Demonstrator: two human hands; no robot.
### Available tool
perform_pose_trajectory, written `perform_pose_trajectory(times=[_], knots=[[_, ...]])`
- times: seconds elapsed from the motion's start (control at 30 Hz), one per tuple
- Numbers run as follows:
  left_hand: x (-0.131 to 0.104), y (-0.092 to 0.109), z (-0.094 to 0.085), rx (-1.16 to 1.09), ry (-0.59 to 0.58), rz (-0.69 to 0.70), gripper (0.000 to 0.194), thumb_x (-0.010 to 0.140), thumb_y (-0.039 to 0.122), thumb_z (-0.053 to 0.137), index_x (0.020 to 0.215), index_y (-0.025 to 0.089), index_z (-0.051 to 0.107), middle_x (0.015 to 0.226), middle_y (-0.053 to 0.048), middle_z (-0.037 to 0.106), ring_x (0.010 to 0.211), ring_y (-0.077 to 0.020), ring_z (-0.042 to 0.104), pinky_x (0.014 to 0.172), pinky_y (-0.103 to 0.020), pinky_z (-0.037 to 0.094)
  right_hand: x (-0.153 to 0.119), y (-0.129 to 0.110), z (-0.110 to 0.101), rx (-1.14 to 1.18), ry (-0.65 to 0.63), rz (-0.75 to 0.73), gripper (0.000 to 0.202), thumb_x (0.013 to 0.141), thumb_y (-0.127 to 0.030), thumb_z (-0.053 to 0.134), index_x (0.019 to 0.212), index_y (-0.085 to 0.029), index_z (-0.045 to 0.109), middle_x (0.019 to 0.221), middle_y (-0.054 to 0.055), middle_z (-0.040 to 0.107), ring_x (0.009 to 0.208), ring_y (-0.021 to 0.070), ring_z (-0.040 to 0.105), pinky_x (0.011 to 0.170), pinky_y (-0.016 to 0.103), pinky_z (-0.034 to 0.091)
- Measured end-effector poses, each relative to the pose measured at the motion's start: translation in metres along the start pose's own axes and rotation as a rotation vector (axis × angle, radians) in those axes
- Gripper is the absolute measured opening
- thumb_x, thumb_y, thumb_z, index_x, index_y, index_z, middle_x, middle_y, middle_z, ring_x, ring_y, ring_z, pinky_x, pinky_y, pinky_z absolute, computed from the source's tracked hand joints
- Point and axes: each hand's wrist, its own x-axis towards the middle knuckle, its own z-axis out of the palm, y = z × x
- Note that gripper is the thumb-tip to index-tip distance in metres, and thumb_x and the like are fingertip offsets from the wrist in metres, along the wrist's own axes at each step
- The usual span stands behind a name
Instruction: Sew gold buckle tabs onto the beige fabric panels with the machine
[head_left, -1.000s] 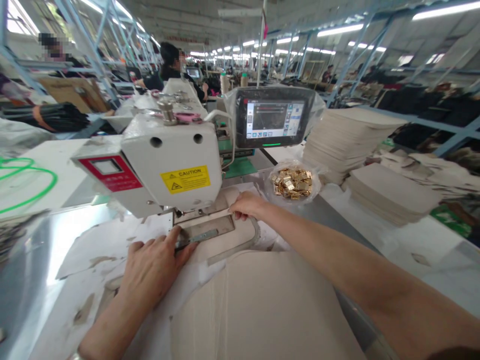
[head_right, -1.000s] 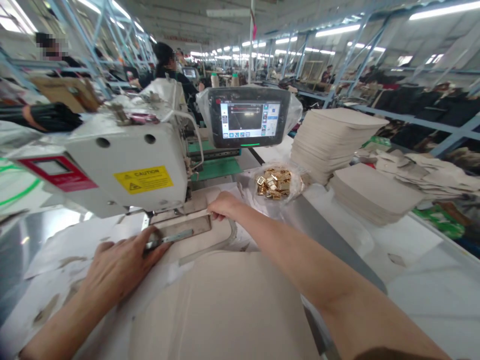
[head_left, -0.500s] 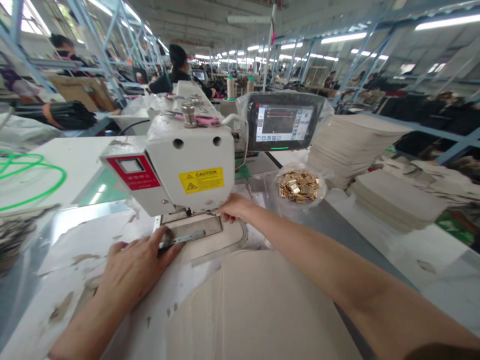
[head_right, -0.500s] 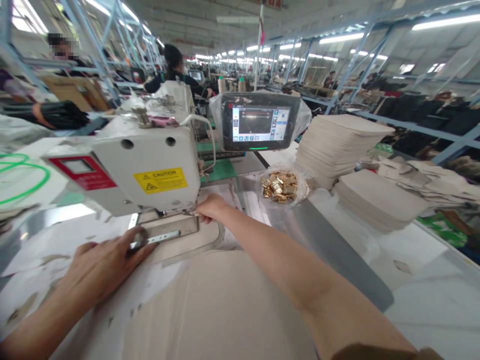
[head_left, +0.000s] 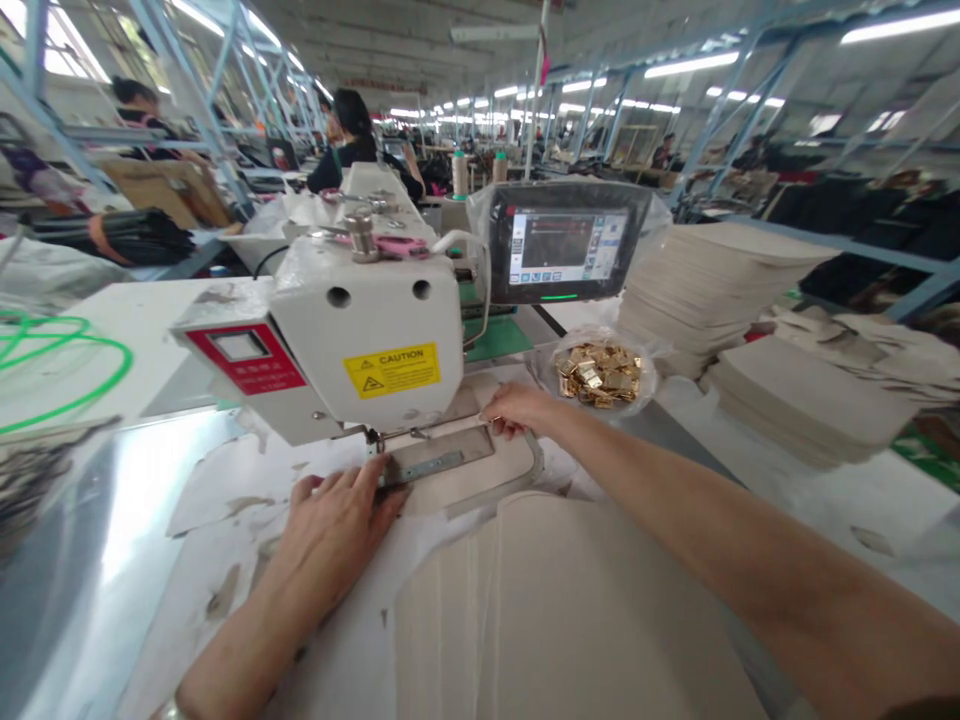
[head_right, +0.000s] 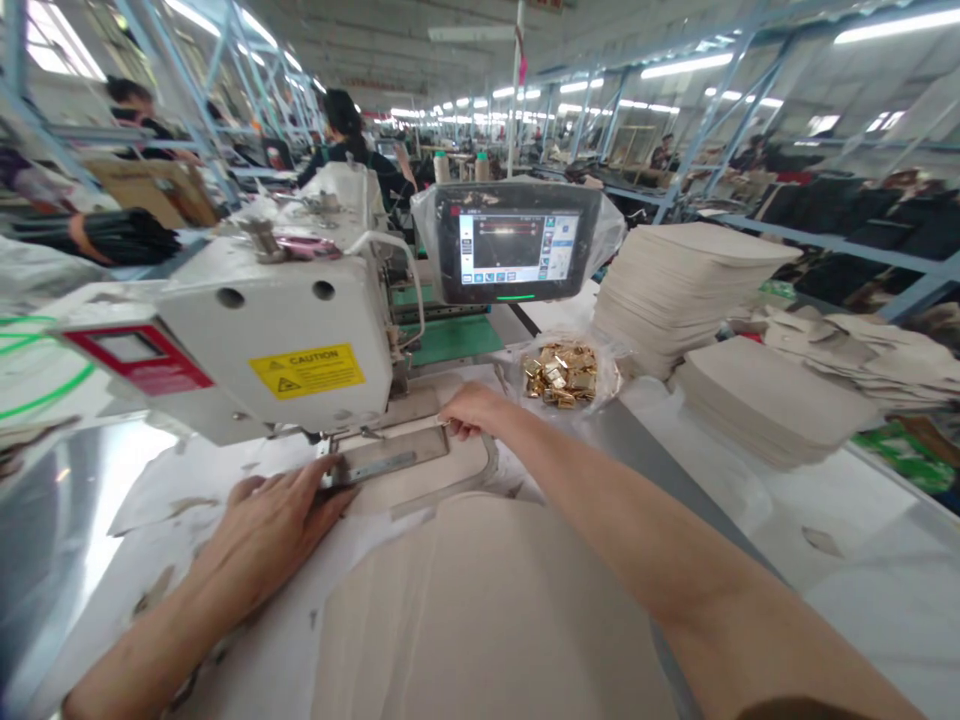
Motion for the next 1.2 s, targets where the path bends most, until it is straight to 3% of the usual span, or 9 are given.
perform_pose_trajectory(times=[0.23,0.43,0.73,1.0,1.2], knots=[[0.005,0.016,0.004,-0.051,0.061,0.078,0.044,0.098,0.044,0.035,0.126,0.017,0.056,0.116,-0.015,0.070,0.105,-0.0329,0.066,0.097,-0.054,0.038,0.000,0.019,-0.026,0.001,0.072,0.017,0.019,0.074,-0.013,0.067,0.058,-0.014,0.057,0.042,-0.001,0.057,0.034,0.0089,0.048,0.035,0.019,0.033],[0.013,0.033,0.004,-0.045,0.038,0.123,0.041,0.098,0.038,0.039,0.130,0.017,0.055,0.115,-0.014,0.070,0.107,-0.0331,0.065,0.095,-0.053,0.039,-0.009,0.028,-0.043,0.031,0.103,0.005,0.017,0.074,-0.013,0.067,0.060,-0.014,0.058,0.041,-0.001,0.056,0.036,0.0081,0.048,0.037,0.018,0.033],[0.006,0.031,0.002,-0.093,0.063,0.112,0.038,0.095,0.033,0.043,0.125,0.013,0.056,0.114,-0.015,0.070,0.107,-0.0318,0.064,0.098,-0.053,0.039,-0.012,0.024,-0.041,0.050,0.102,0.019,0.025,0.079,-0.011,0.065,0.057,-0.015,0.054,0.043,-0.002,0.056,0.034,0.0079,0.048,0.038,0.019,0.033],[-0.021,0.034,0.000,-0.262,0.070,0.163,0.029,0.095,0.036,0.039,0.099,0.019,0.062,0.091,-0.008,0.072,0.087,-0.0259,0.067,0.081,-0.041,0.049,-0.025,0.034,-0.039,0.070,0.081,-0.017,0.023,0.077,-0.010,0.065,0.057,-0.015,0.054,0.043,-0.002,0.056,0.035,0.0074,0.048,0.039,0.018,0.037],[-0.030,0.047,-0.009,-0.332,-0.020,0.115,0.028,0.095,0.037,0.036,0.092,0.023,0.060,0.082,-0.005,0.072,0.078,-0.0228,0.069,0.070,-0.033,0.048,-0.022,0.027,-0.048,-0.143,0.231,-0.122,0.017,0.074,-0.014,0.068,0.060,-0.014,0.060,0.045,-0.002,0.058,0.036,0.0065,0.048,0.038,0.017,0.035]])
